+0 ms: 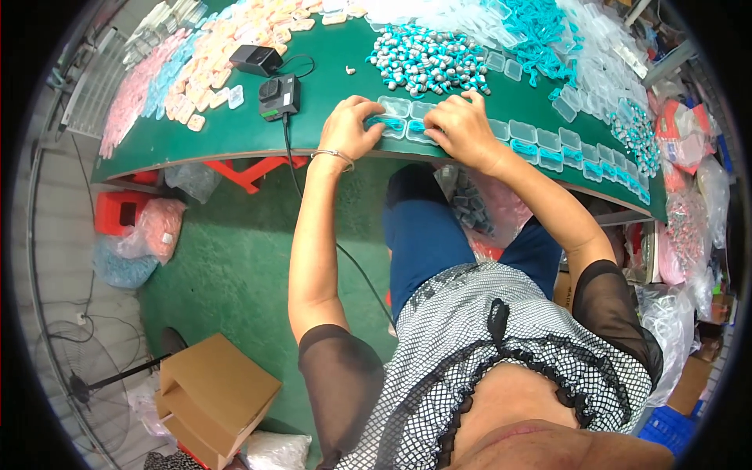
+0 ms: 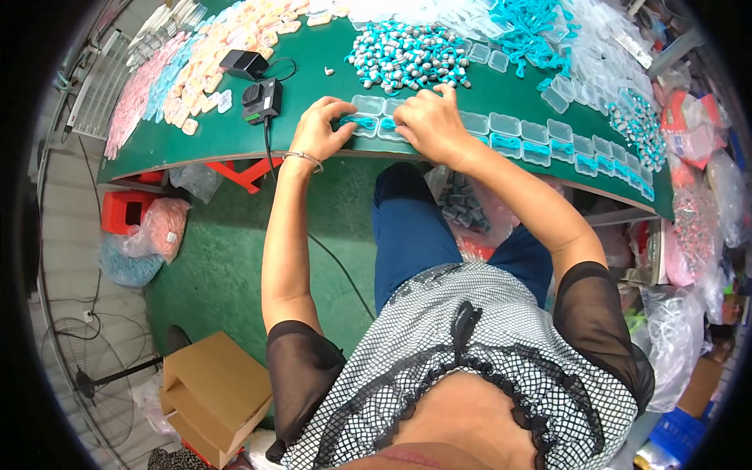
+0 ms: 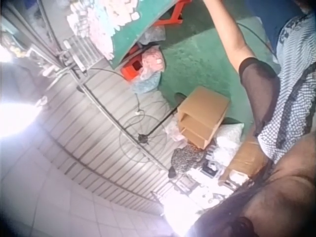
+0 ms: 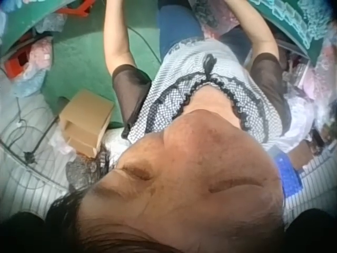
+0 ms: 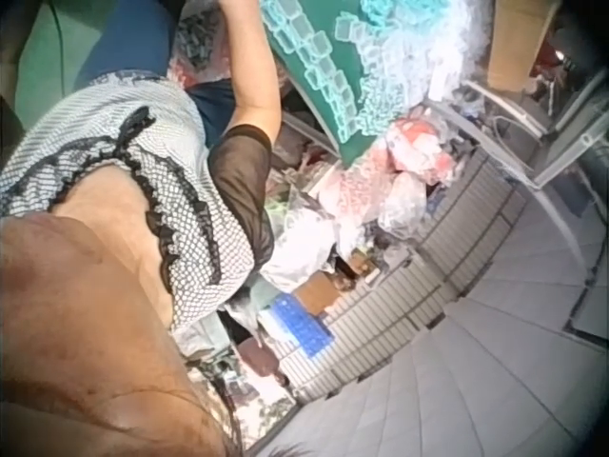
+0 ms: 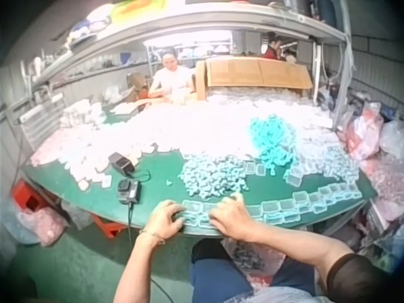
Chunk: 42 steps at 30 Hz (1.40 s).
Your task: Placing small teal plastic components into individual clear plastic boxes.
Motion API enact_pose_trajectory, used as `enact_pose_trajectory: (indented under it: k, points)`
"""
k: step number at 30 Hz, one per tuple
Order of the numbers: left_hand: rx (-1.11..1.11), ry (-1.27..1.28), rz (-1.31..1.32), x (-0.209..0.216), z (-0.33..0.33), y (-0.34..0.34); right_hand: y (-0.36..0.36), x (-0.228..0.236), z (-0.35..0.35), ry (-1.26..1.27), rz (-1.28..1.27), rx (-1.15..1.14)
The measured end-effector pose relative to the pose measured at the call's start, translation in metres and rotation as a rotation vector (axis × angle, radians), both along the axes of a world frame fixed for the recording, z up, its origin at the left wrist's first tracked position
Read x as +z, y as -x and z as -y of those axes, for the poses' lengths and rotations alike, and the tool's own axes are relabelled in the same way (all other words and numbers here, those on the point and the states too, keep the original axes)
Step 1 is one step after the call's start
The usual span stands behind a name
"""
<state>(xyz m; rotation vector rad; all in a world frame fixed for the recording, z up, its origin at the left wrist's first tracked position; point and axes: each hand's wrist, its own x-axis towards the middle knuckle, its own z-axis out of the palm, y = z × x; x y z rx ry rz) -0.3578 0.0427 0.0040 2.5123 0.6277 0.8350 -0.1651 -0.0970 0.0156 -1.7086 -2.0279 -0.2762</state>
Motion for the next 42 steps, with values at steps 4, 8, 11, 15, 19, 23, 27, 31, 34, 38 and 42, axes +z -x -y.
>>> enact_pose_trajectory:
  k: [4, 8, 11, 15, 19, 23, 27, 31, 34, 38, 42]
  points:
    - [-0.012, 0.117, -0.112, 0.007, -0.004, -0.005, -0.001, -0.005, 0.001, -0.033, -0.019, 0.009]
    - [-0.016, 0.237, -0.178, 0.016, -0.007, -0.007, -0.002, -0.005, 0.0, -0.024, -0.131, 0.004]
    - [0.02, 0.215, -0.235, 0.014, -0.009, -0.008, -0.003, -0.004, -0.001, 0.014, -0.19, -0.034]
    - [0.1, 0.154, -0.226, 0.015, -0.004, -0.012, -0.004, -0.004, -0.001, 0.072, -0.151, -0.076]
    - [0.073, 0.152, -0.177, 0.011, -0.005, -0.014, -0.003, -0.009, -0.003, 0.054, -0.129, -0.06]
    - [-0.006, 0.085, -0.066, 0.001, -0.011, -0.015, -0.002, -0.009, -0.004, 0.051, -0.155, -0.05]
    - [-0.018, 0.119, -0.162, 0.01, -0.007, -0.013, -0.002, -0.008, -0.003, 0.072, -0.16, -0.06]
    - [-0.018, 0.185, -0.103, 0.017, -0.004, -0.01, -0.003, -0.008, -0.003, 0.079, -0.162, -0.071]
    - [-0.029, 0.387, 0.029, 0.002, -0.019, -0.004, -0.003, -0.008, -0.002, 0.046, -0.135, -0.055]
    - [-0.058, 0.436, -0.049, -0.006, -0.029, -0.005, -0.002, -0.007, -0.003, 0.068, -0.156, -0.07]
    - [-0.027, 0.418, -0.117, 0.002, -0.026, -0.013, -0.001, -0.008, -0.003, 0.081, -0.192, -0.078]
